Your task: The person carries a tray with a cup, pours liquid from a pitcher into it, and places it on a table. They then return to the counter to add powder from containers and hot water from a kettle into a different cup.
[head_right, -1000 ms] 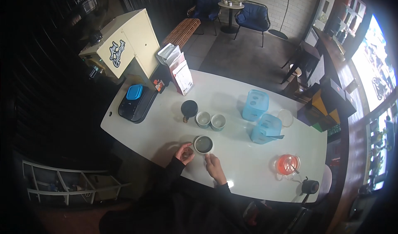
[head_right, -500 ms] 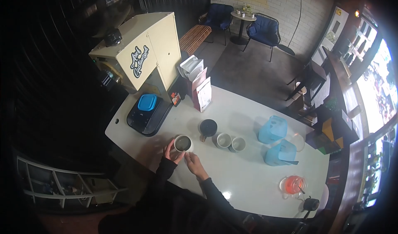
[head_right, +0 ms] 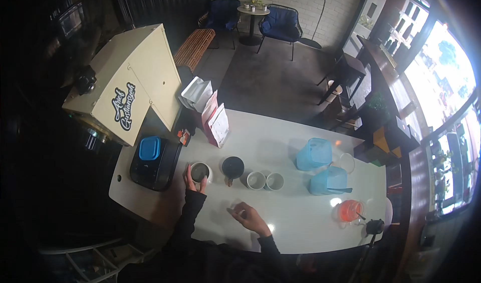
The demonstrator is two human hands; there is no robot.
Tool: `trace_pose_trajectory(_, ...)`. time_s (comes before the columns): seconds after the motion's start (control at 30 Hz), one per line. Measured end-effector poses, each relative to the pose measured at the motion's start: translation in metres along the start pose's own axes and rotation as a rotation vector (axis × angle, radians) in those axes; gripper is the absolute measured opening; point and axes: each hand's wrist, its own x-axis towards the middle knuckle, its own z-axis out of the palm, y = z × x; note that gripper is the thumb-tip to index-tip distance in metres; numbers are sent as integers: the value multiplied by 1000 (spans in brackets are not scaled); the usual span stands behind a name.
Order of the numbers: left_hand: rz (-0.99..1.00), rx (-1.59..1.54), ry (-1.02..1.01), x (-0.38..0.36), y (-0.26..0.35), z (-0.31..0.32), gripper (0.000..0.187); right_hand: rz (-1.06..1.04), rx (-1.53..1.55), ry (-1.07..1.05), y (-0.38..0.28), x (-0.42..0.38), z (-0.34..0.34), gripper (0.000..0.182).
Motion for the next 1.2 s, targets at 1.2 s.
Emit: trace_pose_trajectory(1.2,52,-43,-25,28,4,39,68,-162,-157,720,26,17,-87,72)
